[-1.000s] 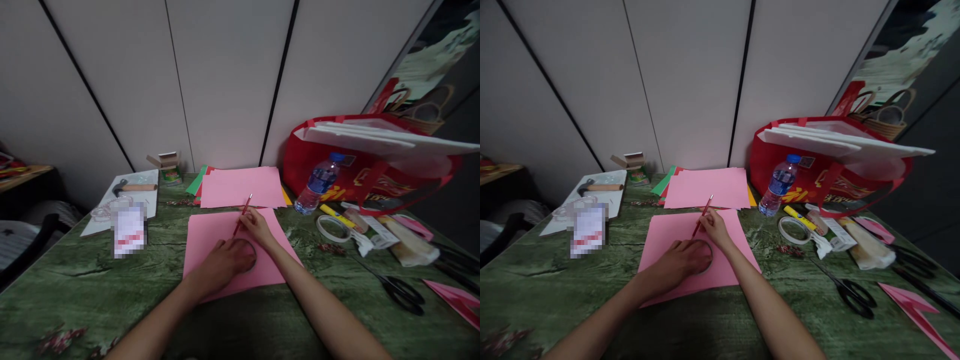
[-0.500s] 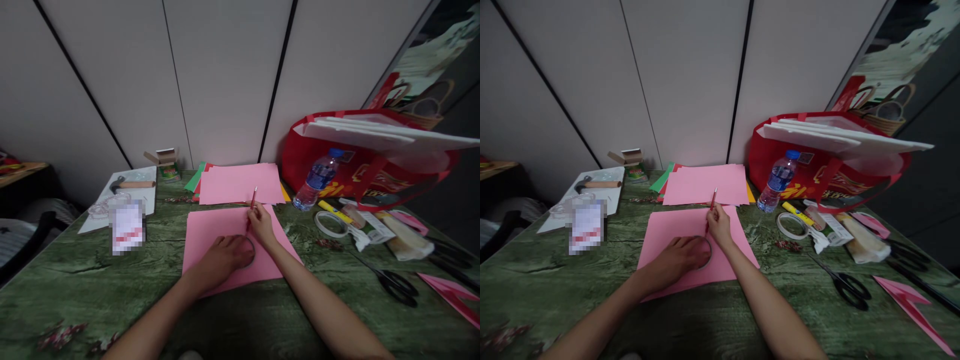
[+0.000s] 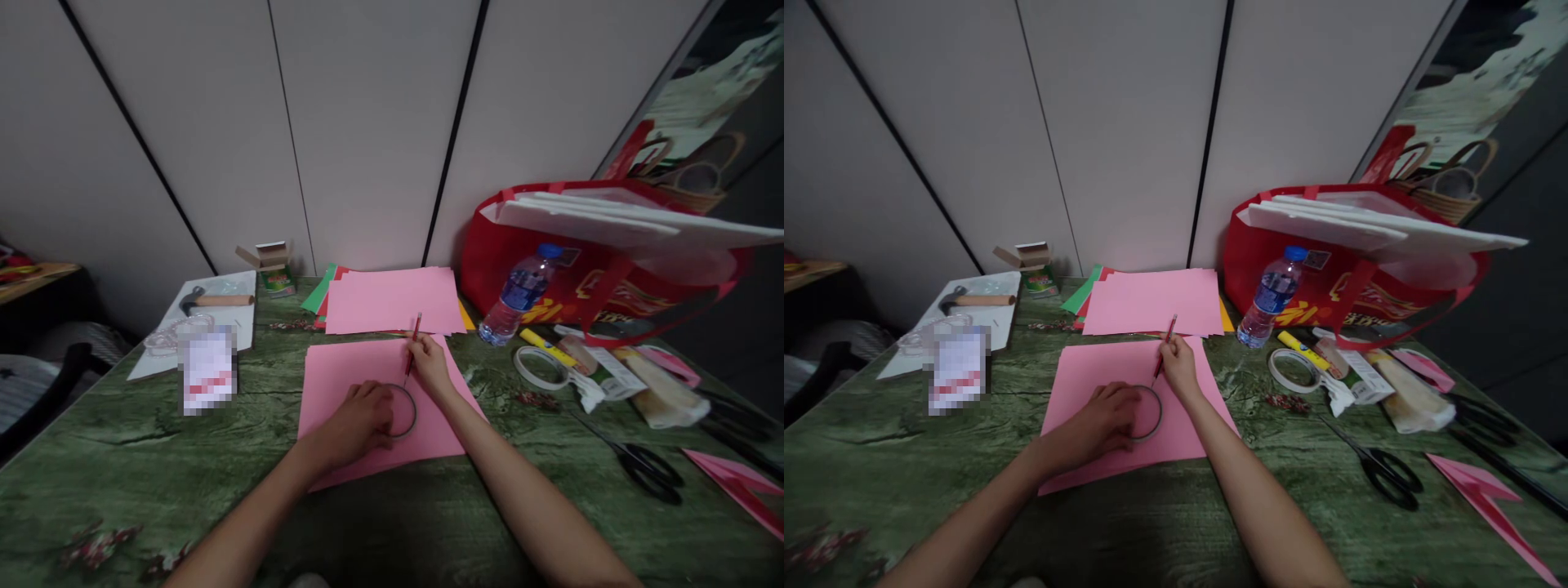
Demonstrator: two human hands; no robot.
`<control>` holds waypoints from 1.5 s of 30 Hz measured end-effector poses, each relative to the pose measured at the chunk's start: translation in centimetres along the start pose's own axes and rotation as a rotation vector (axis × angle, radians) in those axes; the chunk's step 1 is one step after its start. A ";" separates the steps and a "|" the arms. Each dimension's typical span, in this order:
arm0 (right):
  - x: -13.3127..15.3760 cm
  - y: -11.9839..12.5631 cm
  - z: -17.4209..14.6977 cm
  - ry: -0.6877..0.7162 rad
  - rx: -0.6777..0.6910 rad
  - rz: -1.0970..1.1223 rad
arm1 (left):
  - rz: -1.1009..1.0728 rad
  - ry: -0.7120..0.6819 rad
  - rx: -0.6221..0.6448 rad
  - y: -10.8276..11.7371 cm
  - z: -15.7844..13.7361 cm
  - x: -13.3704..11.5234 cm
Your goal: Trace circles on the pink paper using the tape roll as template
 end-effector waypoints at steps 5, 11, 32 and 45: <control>-0.9 0.1 0.1 -0.062 -0.040 0.091 | -0.047 0.009 -0.086 1.4 -0.1 0.2; -1.3 0.1 0.1 -0.109 -0.085 0.184 | -0.293 0.042 -0.311 4.9 -3.2 5.2; -1.1 0.5 -0.4 -0.147 -0.128 0.245 | -0.299 -0.050 -0.101 2.7 -7.4 7.1; -1.6 0.7 -0.4 -0.143 -0.115 0.229 | -0.519 0.163 -0.138 3.1 -7.4 9.3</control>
Point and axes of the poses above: each hand's wrist, its own z-axis towards the middle knuckle, its own y-axis out of the back of the hand, x = y × z, the point moved 8 cm from there along z, towards the middle knuckle, and after that the axes turned 11 degrees about y, right-handed, at the moved point
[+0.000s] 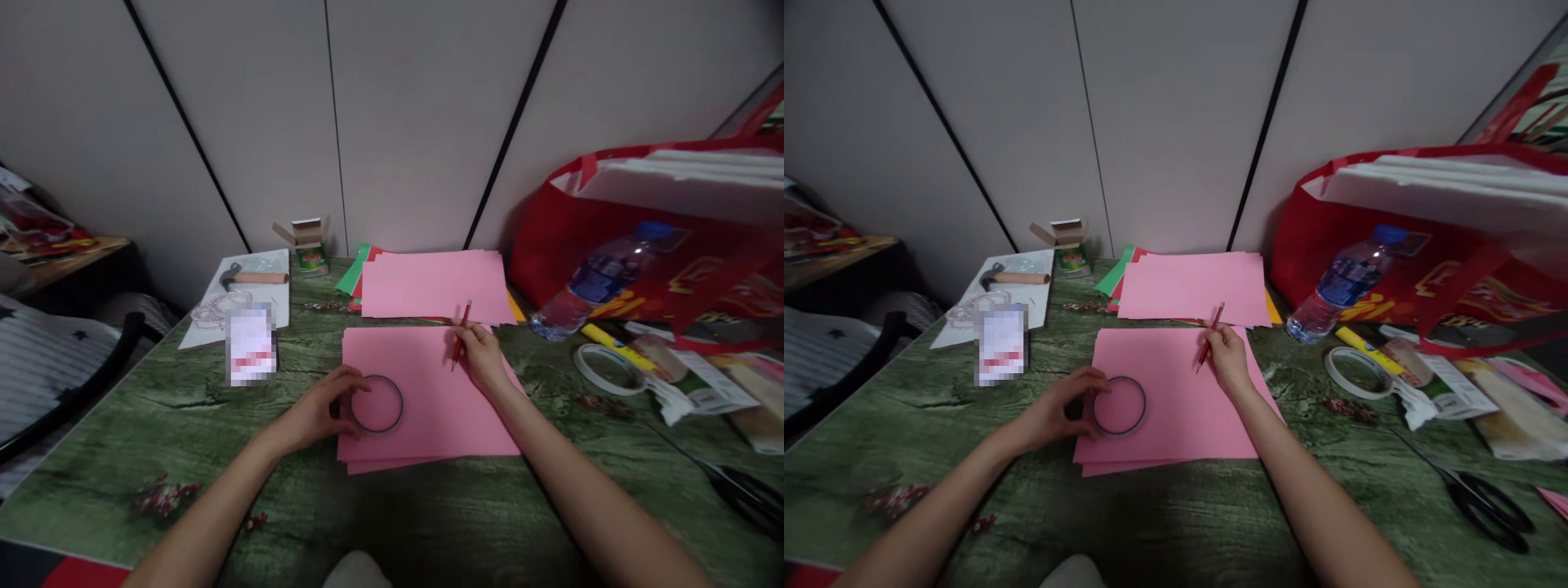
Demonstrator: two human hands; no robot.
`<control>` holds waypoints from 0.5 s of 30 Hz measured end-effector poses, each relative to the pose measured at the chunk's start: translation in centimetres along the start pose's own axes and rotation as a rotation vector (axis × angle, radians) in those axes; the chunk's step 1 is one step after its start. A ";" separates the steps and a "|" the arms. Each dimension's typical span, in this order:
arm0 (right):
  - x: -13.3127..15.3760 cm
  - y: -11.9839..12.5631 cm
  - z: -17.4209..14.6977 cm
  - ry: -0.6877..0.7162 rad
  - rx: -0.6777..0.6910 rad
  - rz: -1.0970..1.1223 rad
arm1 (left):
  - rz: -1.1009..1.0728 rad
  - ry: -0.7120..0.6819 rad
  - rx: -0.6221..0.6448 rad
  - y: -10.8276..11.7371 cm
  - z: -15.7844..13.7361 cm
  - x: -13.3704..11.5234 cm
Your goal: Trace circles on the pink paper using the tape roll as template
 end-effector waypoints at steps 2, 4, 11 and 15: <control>-0.1 0.0 0.0 0.001 0.005 -0.005 | 0.009 0.031 -0.004 0.0 0.0 0.3; -0.1 0.0 0.0 0.004 0.010 -0.011 | 0.025 0.050 -0.017 0.1 -0.1 0.6; -0.3 0.1 0.1 0.014 0.018 -0.021 | 0.102 0.017 -0.004 -0.2 -0.1 0.6; -0.3 0.1 0.1 0.009 0.019 -0.015 | 0.177 -0.042 0.031 -0.6 -0.1 0.1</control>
Point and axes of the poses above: each hand's wrist, its own z-axis towards the middle knuckle, its own y-axis out of the back of the hand, x = y × z, the point moved 8 cm from there along z, towards the middle knuckle, and after that the axes turned 11 degrees about y, right-handed, at the moved point
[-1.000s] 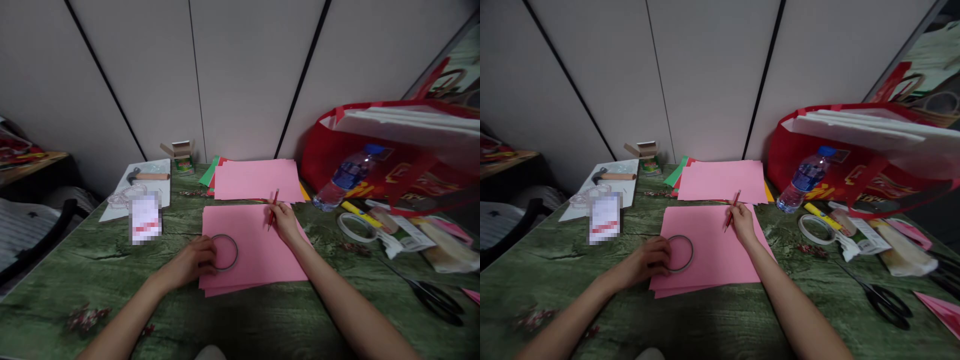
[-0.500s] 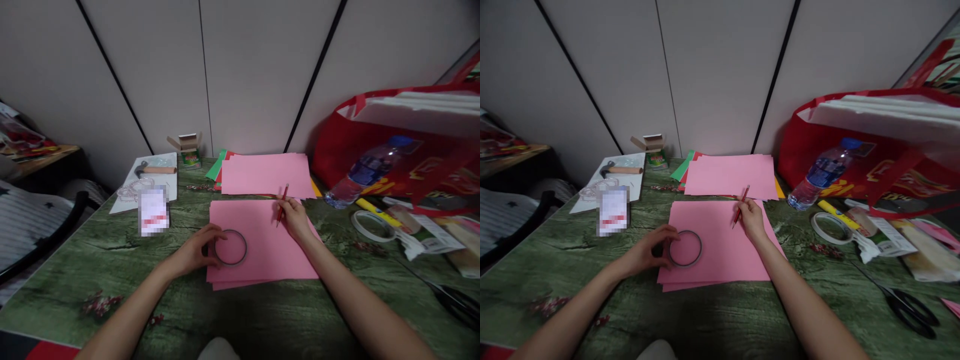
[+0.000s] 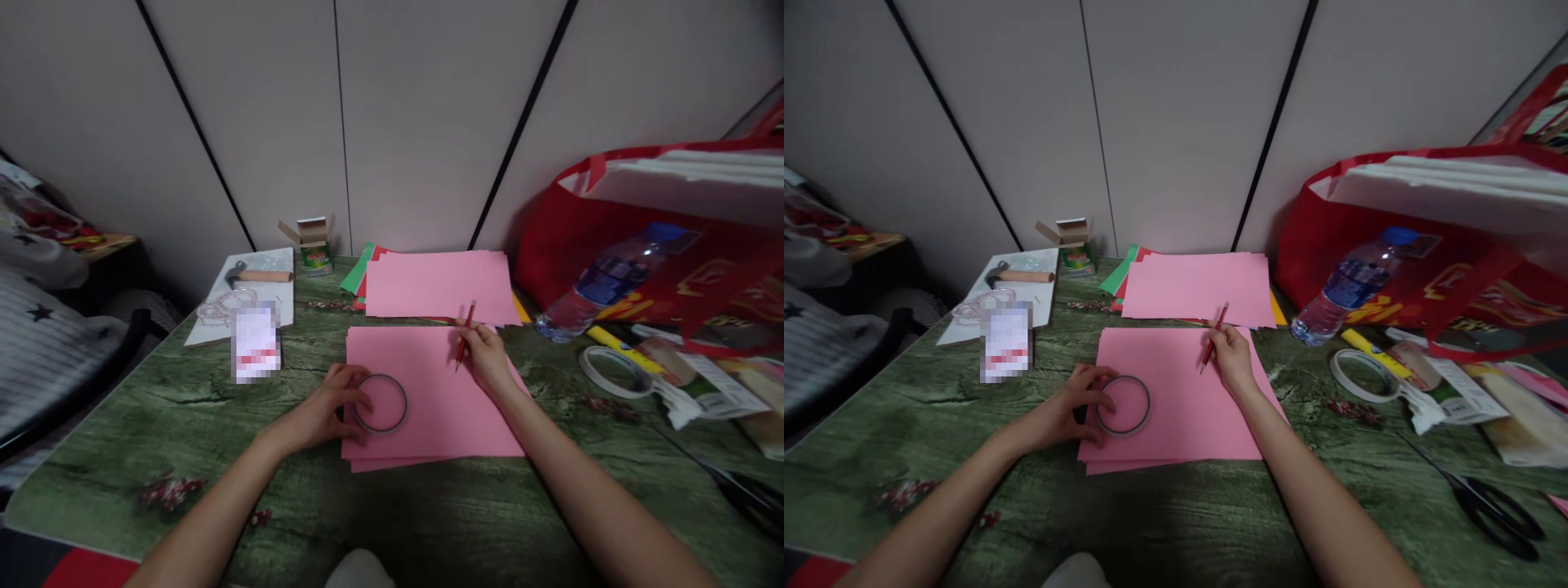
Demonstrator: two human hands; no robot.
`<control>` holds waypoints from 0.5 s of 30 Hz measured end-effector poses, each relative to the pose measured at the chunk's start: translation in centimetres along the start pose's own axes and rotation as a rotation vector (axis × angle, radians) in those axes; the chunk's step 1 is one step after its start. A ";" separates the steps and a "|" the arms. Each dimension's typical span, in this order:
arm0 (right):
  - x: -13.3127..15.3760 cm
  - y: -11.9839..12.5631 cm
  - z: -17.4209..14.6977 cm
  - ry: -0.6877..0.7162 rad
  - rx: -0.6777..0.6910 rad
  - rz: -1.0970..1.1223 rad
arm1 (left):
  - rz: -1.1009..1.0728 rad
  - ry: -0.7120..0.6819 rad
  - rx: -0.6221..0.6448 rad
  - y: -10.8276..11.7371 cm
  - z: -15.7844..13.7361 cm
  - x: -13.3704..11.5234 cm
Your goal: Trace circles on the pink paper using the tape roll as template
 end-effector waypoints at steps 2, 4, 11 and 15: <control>0.0 0.0 0.0 -0.002 -0.002 0.001 | 0.018 0.010 0.001 0.1 0.1 -0.1; 0.0 0.0 -0.1 -0.003 -0.004 0.000 | 0.022 0.020 -0.001 0.2 0.1 -0.3; 0.0 0.0 0.0 -0.002 0.006 0.000 | 0.021 0.020 -0.008 0.4 -0.1 -0.7; 0.1 0.0 0.0 0.003 0.004 -0.003 | 0.012 0.035 -0.007 0.4 0.0 -0.6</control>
Point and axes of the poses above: each hand's wrist, its own z-axis towards the middle knuckle, its own y-axis out of the back of the hand, x = y × z, the point moved 8 cm from there along z, towards the middle knuckle, and after that the axes turned 11 degrees about y, right-handed, at the moved point
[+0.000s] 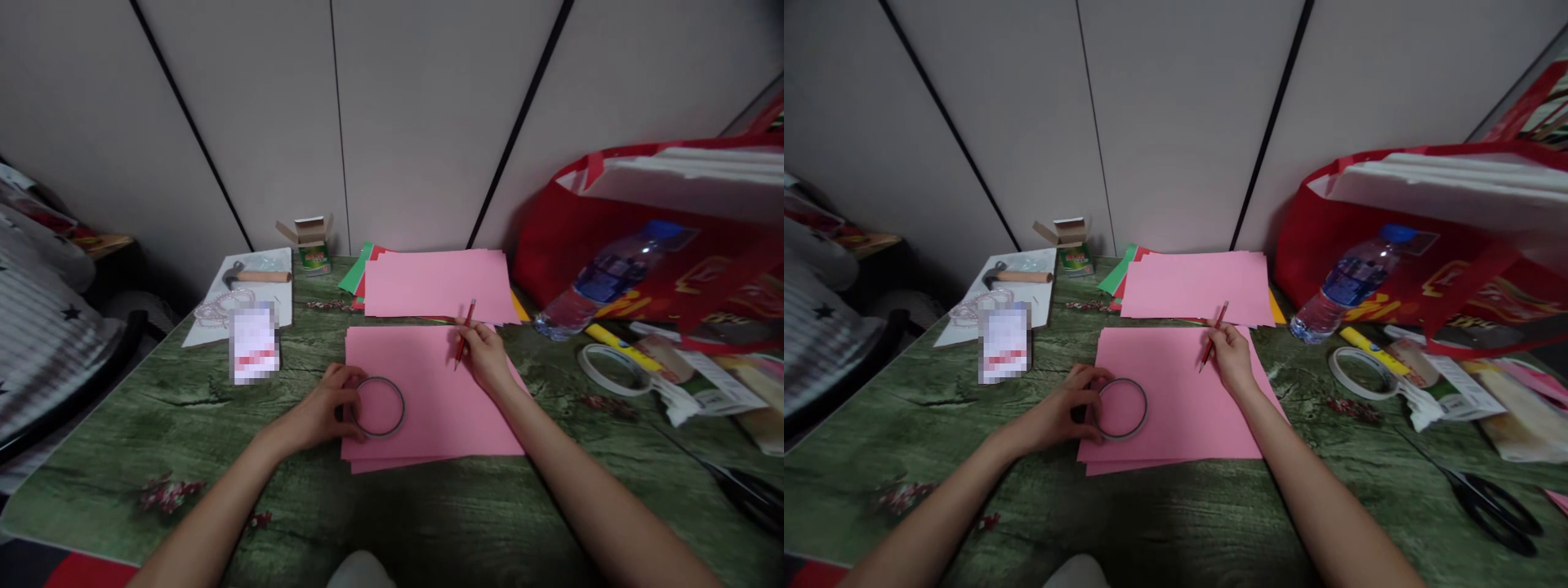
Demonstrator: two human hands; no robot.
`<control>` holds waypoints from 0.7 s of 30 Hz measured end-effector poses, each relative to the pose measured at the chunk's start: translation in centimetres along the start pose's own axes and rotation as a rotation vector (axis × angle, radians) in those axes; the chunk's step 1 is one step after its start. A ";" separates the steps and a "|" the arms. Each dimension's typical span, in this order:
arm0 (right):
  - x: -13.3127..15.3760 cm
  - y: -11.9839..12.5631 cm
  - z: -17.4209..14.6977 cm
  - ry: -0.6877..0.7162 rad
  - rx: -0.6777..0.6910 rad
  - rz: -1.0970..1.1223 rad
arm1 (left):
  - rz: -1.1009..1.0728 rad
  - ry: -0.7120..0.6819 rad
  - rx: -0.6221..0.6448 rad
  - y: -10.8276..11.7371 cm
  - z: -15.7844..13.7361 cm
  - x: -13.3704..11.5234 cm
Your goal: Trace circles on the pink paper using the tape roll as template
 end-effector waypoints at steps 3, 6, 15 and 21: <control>0.1 0.0 -0.1 0.003 -0.008 0.003 | -0.007 0.020 -0.005 0.0 0.1 0.2; 0.6 -0.1 -0.2 0.014 -0.016 0.008 | -0.011 0.030 0.002 0.0 0.1 0.4; 7.2 -5.1 -2.2 0.168 0.147 -0.034 | 0.018 -0.028 -0.260 0.8 -0.4 -0.3; 6.2 -10.9 -3.7 0.163 0.312 0.026 | 0.229 -0.343 -0.050 -3.5 -1.0 -4.0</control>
Point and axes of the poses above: each hand's wrist, its own z-axis towards the middle knuckle, its own y-axis out of the back of the hand, x = y × z, the point moved 8 cm from there along z, towards the middle knuckle, and after that the axes turned 11 degrees about y, right-handed, at the moved point
